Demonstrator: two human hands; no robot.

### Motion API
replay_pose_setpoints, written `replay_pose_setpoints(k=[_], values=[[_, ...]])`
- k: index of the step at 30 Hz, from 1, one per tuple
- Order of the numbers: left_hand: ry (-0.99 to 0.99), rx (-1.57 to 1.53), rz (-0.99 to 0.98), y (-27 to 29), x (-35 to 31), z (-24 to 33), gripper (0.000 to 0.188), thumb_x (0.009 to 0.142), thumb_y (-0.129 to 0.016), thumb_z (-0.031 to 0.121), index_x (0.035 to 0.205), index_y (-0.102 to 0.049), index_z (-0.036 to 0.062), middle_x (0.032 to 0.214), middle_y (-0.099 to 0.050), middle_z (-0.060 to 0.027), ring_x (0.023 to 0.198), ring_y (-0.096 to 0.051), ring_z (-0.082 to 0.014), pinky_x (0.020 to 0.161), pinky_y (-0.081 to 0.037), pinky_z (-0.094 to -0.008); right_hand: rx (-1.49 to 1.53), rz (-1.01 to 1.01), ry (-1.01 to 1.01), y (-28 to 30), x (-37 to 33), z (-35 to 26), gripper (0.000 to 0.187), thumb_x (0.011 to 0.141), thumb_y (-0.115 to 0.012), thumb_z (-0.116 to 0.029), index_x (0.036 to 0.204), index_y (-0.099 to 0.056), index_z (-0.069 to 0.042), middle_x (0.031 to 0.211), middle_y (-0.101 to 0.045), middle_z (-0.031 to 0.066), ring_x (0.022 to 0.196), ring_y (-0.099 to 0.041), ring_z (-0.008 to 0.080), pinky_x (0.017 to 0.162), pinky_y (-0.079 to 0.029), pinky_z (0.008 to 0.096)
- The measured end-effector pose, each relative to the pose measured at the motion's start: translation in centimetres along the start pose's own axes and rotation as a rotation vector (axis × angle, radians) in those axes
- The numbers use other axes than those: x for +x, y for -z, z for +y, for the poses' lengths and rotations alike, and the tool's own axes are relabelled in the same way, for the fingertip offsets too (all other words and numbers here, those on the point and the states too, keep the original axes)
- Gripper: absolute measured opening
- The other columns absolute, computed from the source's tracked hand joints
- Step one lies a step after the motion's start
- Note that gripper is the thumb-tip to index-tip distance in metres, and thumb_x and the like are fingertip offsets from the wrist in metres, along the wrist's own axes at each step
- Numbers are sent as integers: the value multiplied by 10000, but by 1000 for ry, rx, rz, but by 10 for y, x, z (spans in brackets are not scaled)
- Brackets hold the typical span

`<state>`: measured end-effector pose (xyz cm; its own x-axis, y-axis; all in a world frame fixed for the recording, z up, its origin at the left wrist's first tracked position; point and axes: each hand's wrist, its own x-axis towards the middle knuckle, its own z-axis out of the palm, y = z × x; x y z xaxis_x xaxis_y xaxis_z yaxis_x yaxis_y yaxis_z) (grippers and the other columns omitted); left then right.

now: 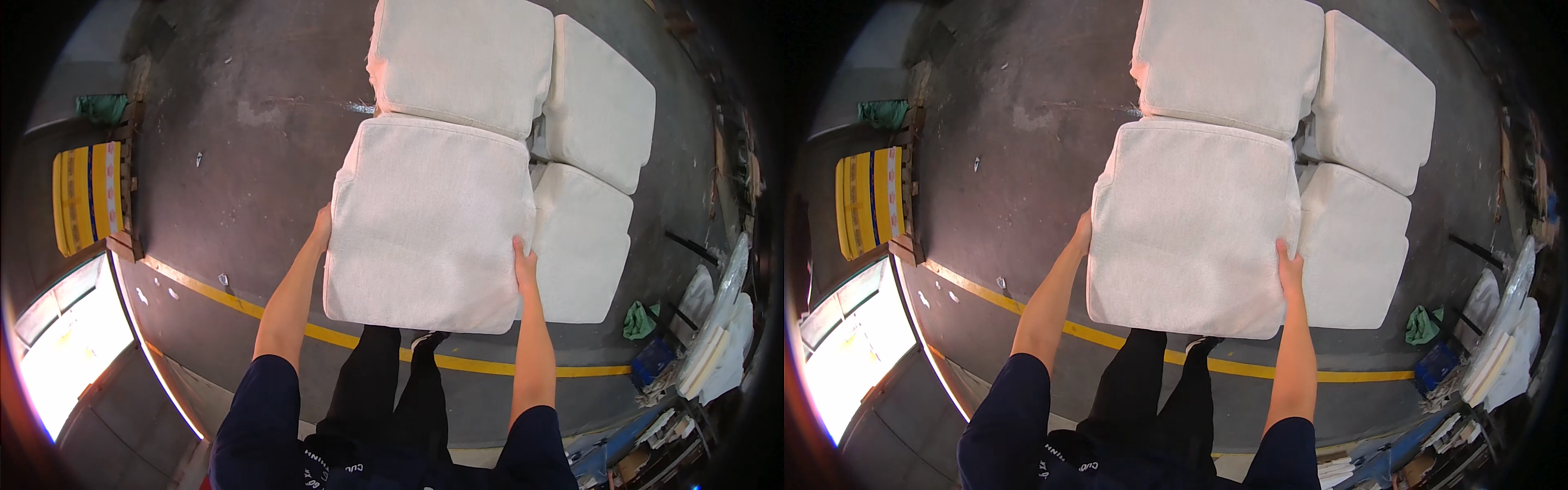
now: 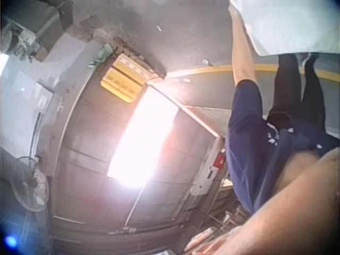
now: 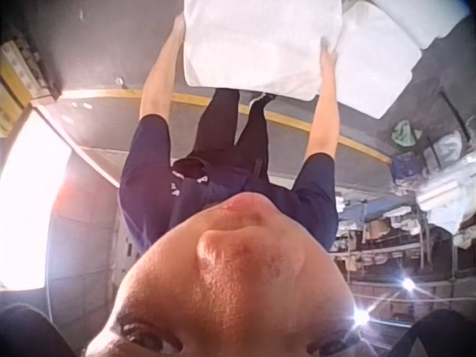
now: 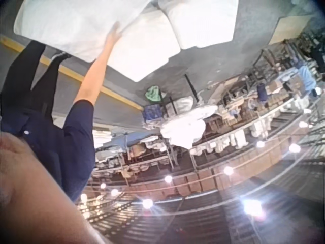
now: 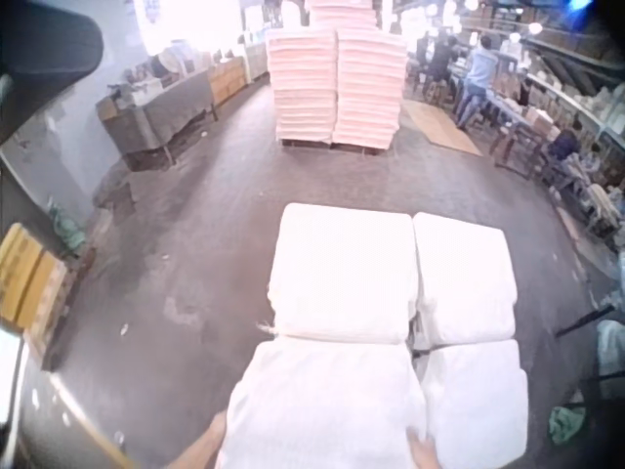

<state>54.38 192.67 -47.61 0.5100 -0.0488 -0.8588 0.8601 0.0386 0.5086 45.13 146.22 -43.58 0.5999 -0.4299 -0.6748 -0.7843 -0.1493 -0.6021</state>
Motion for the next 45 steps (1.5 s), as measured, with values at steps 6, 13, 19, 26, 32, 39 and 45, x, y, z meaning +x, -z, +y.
replay_pose_setpoints(k=[6, 13, 19, 26, 32, 39, 45], values=[[-44, 48, 71, -10, -5, 19, 546, 1008, -346, 373, 1338, -557, -7, 1278, -619, -179, 1061, -647, -264, 929, -505, -418, 67, 11, 43, 7, -16, -4, 910, 880, -630, -619, 1366, -462, 132, 1344, -557, 254, 1217, -563, 311, 1038, -424, 363], [-173, 1350, 526, 1, 2, 50, 436, 998, -410, 311, 1234, -547, -30, 1164, -618, -276, 1081, -611, -395, 906, -487, -494, -511, 130, 30, 7, -1, -16, 821, 878, -661, -553, 1359, -488, 89, 1329, -542, 279, 1219, -540, 368, 1058, -407, 406], [-504, 1089, 323, -79, 1, 104, 509, 974, -499, 418, 1225, -526, -25, 1254, -576, -271, 1182, -552, -393, 955, -462, -493, -589, 255, 471, -8, 44, -89, 848, 889, -551, -653, 1306, -523, 85, 1280, -555, 310, 1211, -548, 384, 1042, -414, 454], [-289, 1157, 185, -75, 36, 124, 975, 871, -419, 773, 1174, -591, -138, 1011, -661, -345, 1037, -642, -482, 907, -507, -504, -818, -35, 112, -31, 79, -140, 1022, 837, -423, -832, 1174, -631, 109, 1108, -666, 292, 1033, -667, 402, 874, -529, 472], [-191, 1143, 50, -57, 70, 144, 966, 880, -478, 722, 1418, -414, -77, 1299, -566, -311, 1244, -535, -460, 1046, -432, -455, -540, 13, 280, -21, 111, -125, 1042, 841, -505, -781, 1417, -424, 84, 1369, -530, 281, 1284, -519, 393, 1067, -420, 442], [-679, 1134, 352, -101, 96, 159, 789, 916, -564, 570, 1540, -292, 170, 1487, -395, -261, 1352, -441, -395, 1075, -410, -463, -474, 107, 495, -58, 145, -163, 914, 857, -588, -682, 1435, -431, 8, 1426, -499, 237, 1350, -447, 379, 1122, -356, 448], [-619, 788, 319, -9, 27, 129, 743, 1002, -496, 458, 1473, -298, -81, 1431, -457, -269, 1283, -503, -350, 1076, -388, -404, -218, 182, 461, -6, 74, -136, 431, 997, -483, -371, 1241, -575, -28, 1151, -648, 172, 1066, -611, 302, 923, -493, 389]])
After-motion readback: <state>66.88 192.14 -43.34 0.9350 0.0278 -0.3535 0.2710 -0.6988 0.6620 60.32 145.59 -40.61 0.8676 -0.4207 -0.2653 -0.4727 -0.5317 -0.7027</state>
